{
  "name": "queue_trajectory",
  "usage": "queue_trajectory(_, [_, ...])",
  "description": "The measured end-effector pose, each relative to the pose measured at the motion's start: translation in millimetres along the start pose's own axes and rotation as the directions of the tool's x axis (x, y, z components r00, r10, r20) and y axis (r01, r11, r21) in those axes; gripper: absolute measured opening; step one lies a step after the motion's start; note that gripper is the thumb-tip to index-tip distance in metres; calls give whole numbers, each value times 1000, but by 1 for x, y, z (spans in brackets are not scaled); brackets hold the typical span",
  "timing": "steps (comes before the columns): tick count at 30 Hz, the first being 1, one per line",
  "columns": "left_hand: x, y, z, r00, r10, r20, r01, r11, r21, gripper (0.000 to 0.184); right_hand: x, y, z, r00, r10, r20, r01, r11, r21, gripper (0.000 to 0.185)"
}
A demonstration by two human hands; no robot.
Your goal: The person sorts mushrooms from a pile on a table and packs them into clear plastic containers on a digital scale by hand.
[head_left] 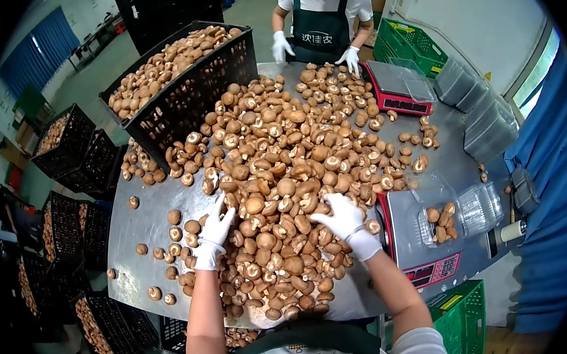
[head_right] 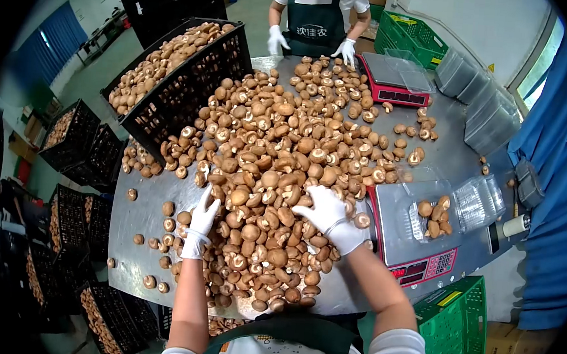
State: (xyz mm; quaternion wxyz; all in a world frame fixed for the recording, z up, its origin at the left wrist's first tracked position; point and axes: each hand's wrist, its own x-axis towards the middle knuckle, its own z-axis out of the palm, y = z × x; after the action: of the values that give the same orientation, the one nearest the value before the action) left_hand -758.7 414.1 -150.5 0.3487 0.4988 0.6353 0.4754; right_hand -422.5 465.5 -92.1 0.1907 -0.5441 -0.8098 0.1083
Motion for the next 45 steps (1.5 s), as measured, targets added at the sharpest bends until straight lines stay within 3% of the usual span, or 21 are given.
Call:
queue_trajectory(2, [-5,3,1,1000,9,-5,-9,1000,-29,56,-11,-8,20,981,-161,-109,147,981,-125,52])
queue_trajectory(8, [-17,11,1,998,9,-69,-11,1000,-27,52,-39,-15,-8,980,-199,-23,197,940,278,37])
queue_trajectory(10, [-26,18,2,993,17,-120,-16,1000,2,49,-45,-11,-30,968,-6,250,-145,802,579,29])
queue_trajectory(12, [-34,22,1,905,314,-286,-192,903,384,38,-43,13,-21,910,87,404,-413,151,898,29])
queue_trajectory(14, [-43,66,13,920,172,-353,-88,967,240,25,-29,3,-36,909,154,387,-381,-71,922,26])
queue_trajectory(17, [-27,75,36,936,341,-90,-274,863,424,35,21,-27,-33,936,27,350,-351,67,934,20])
queue_trajectory(20, [-8,57,53,934,344,96,-334,746,576,42,61,-80,-25,992,-118,-50,127,845,520,24])
queue_trajectory(21, [-4,50,54,942,331,57,-314,805,503,41,72,-77,0,926,-314,-208,336,938,83,24])
queue_trajectory(22, [0,47,52,949,315,20,-294,856,426,39,84,-82,12,963,-268,17,266,941,-210,24])
queue_trajectory(26, [-10,51,13,984,82,-161,-100,989,-108,34,107,-80,49,939,-234,253,320,864,-388,13])
queue_trajectory(28, [-30,44,-17,978,-208,-17,150,759,-634,40,110,-75,51,917,-300,263,385,837,-389,22])
queue_trajectory(32, [-75,38,-50,946,-324,-26,109,391,-914,41,108,-69,-3,938,-276,209,269,961,63,23])
queue_trajectory(33, [-92,25,-53,943,-332,-22,84,301,-950,36,102,-52,-27,913,-294,283,19,723,690,23])
queue_trajectory(35, [-110,11,-54,918,-388,-78,36,277,-960,34,83,-33,-37,927,-267,262,-151,373,916,32])
queue_trajectory(36, [-114,7,-49,936,-338,-94,48,390,-920,29,72,-28,-34,961,-223,163,-124,180,976,34])
queue_trajectory(38, [-111,32,-28,959,-223,-174,141,911,-388,24,52,-39,-35,946,-162,279,-295,-81,952,36])
queue_trajectory(39, [-105,46,-14,985,27,-170,-28,1000,-6,16,42,-44,-44,901,-188,392,-397,12,918,35])
queue_trajectory(40, [-100,64,3,986,24,-164,-21,1000,17,11,38,-47,-42,867,-167,470,-419,267,868,30])
queue_trajectory(42, [-93,63,30,954,289,-78,-249,910,331,26,27,-70,-55,909,-191,370,-165,650,741,24])
queue_trajectory(43, [-91,71,38,966,259,26,-242,856,456,31,26,-73,-48,940,-321,117,160,715,681,24])
queue_trajectory(45, [-87,77,49,964,197,177,-264,733,627,40,17,-78,-42,957,-278,-79,284,857,430,22])
